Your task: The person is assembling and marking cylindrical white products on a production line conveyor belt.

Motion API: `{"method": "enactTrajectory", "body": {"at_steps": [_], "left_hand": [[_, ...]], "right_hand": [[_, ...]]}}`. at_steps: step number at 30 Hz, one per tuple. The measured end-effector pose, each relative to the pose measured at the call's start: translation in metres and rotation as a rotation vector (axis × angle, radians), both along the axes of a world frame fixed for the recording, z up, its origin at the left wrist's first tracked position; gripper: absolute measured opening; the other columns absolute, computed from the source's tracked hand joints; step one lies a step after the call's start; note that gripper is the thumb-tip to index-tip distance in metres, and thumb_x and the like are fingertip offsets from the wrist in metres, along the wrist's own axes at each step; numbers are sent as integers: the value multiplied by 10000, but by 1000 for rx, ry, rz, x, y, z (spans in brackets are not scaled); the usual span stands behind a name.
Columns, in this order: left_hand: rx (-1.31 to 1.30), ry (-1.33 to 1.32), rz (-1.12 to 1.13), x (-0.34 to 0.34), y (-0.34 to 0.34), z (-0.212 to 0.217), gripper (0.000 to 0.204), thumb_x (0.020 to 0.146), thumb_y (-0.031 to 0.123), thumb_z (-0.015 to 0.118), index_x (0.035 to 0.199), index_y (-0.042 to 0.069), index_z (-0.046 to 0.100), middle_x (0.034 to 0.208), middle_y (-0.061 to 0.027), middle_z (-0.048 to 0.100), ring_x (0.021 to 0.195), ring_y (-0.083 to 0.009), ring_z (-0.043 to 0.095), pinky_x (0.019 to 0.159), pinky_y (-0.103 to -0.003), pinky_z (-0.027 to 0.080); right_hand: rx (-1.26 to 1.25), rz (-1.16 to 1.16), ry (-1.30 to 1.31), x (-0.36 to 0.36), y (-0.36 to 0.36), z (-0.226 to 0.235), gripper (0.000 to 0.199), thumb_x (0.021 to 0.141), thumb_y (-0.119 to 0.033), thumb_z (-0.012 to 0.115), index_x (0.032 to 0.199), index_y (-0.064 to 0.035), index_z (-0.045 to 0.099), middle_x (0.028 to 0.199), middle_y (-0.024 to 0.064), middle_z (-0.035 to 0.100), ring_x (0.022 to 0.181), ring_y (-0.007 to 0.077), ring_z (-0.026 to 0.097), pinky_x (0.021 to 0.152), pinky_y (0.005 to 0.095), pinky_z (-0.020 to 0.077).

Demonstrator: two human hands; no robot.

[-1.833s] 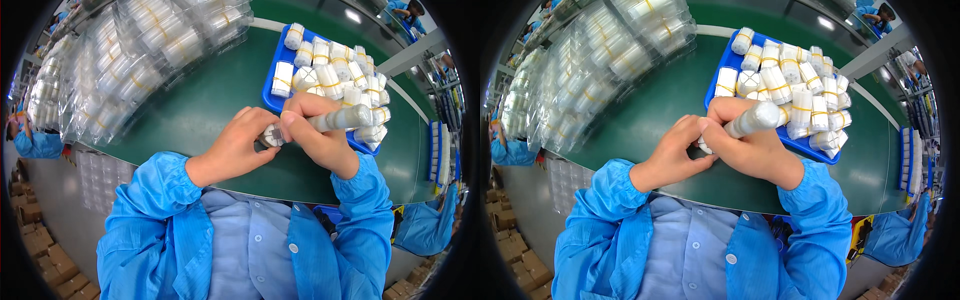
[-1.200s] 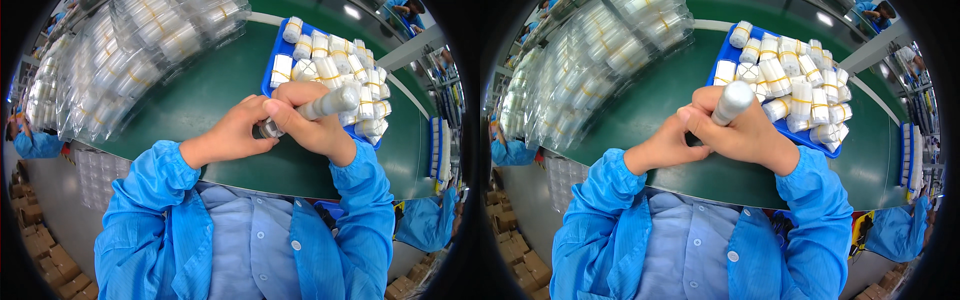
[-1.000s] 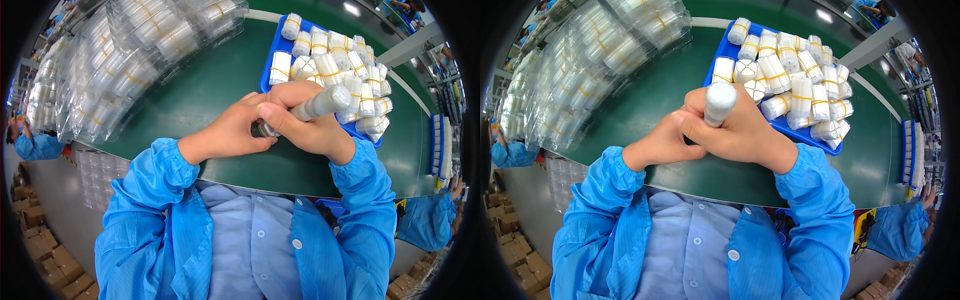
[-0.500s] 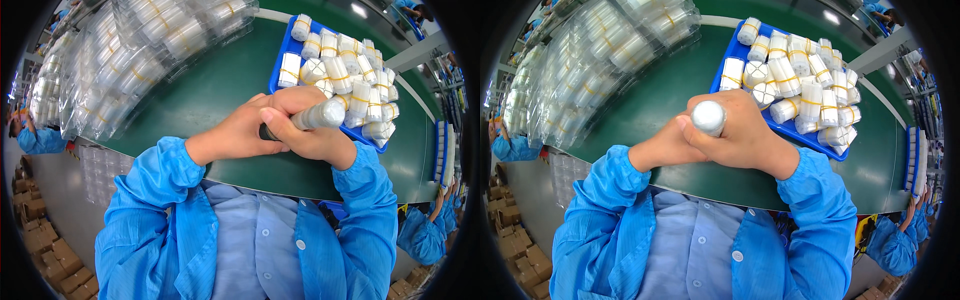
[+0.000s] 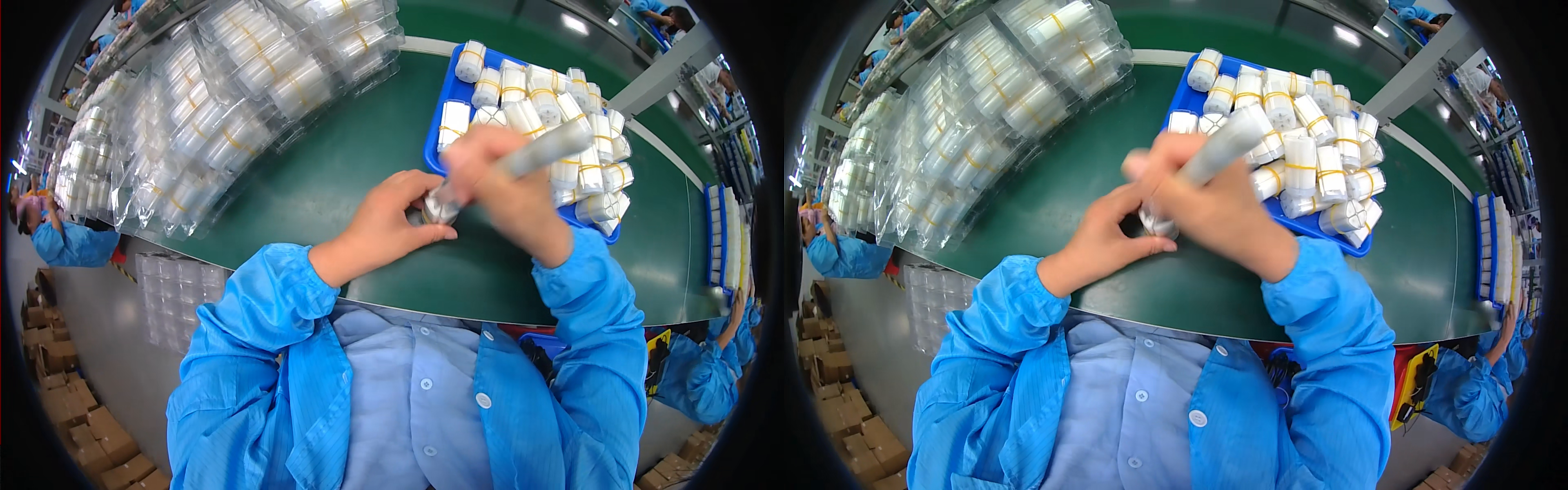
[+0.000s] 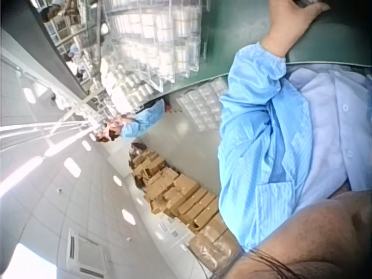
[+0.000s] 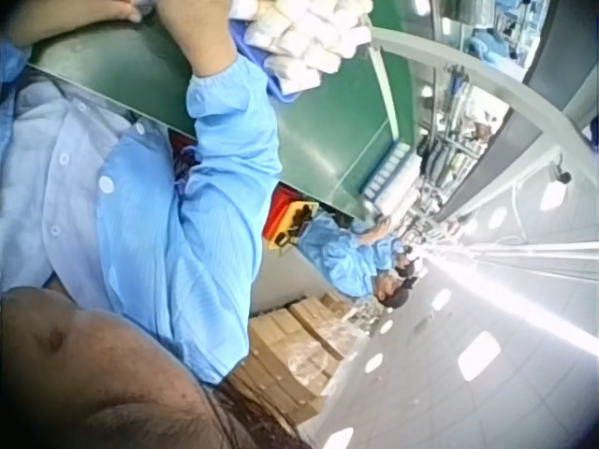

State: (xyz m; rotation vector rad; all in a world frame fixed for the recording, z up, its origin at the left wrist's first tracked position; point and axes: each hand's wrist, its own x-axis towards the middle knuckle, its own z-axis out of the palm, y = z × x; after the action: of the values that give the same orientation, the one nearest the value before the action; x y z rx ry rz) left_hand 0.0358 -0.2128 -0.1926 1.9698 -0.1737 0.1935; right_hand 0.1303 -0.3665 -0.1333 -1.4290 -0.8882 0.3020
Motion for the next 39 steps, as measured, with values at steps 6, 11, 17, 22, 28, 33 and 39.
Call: {"method": "enactTrajectory", "body": {"at_steps": [6, 11, 17, 22, 28, 33, 39], "left_hand": [[-776, 360, -269, 2, 17, 2, 518, 831, 56, 709, 1292, 30, 474, 1208, -171, 603, 1131, -239, 582, 981, -377, 465], [-1064, 495, -337, 8, 26, 7, 508, 845, 102, 669, 1304, 8, 475, 1239, -191, 585, 1130, -280, 590, 936, -422, 507], [-1132, 512, -351, 7, 30, 12, 560, 842, 113, 672, 1346, 4, 452, 1215, -165, 590, 1133, -291, 590, 913, -438, 521], [-800, 287, -261, 9, 34, 42, 585, 840, 144, 708, 1346, 30, 436, 1168, -109, 604, 1115, -225, 592, 926, -342, 484], [531, -511, 555, 62, 66, 143, 433, 811, 176, 704, 1189, 28, 553, 1073, -171, 639, 969, -331, 630, 827, -394, 510], [1037, -584, 820, 110, 114, 154, 325, 822, 188, 711, 1101, 42, 628, 1058, -144, 659, 945, -349, 614, 797, -406, 496], [902, -568, 552, 107, 32, 119, 243, 834, 257, 691, 918, 32, 651, 918, -145, 642, 826, -339, 605, 741, -441, 490]], "right_hand": [[274, -157, 22, 19, -27, 44, 314, 937, -214, 596, 665, -78, 517, 585, 6, 543, 531, 70, 477, 484, 234, 358], [245, -134, 33, 14, -27, 43, 326, 932, -199, 598, 643, -83, 504, 573, 4, 536, 526, 64, 464, 481, 235, 346], [179, -106, 46, 10, -26, 41, 331, 938, -188, 600, 639, -84, 503, 579, -8, 532, 531, 54, 440, 486, 235, 338], [137, -87, 49, 8, -28, 38, 334, 945, -158, 598, 637, -80, 494, 599, -6, 542, 545, 56, 454, 502, 239, 363], [155, -76, 29, 5, -31, 48, 330, 953, -143, 588, 643, -74, 499, 607, 3, 553, 568, 69, 490, 531, 241, 400], [181, -74, -48, 6, -35, 57, 318, 948, -137, 591, 648, -69, 511, 606, 7, 557, 563, 71, 494, 530, 244, 405], [261, -242, -64, 21, -47, 64, 324, 942, -165, 597, 646, -82, 497, 590, 5, 550, 544, 61, 486, 501, 238, 389]]}}
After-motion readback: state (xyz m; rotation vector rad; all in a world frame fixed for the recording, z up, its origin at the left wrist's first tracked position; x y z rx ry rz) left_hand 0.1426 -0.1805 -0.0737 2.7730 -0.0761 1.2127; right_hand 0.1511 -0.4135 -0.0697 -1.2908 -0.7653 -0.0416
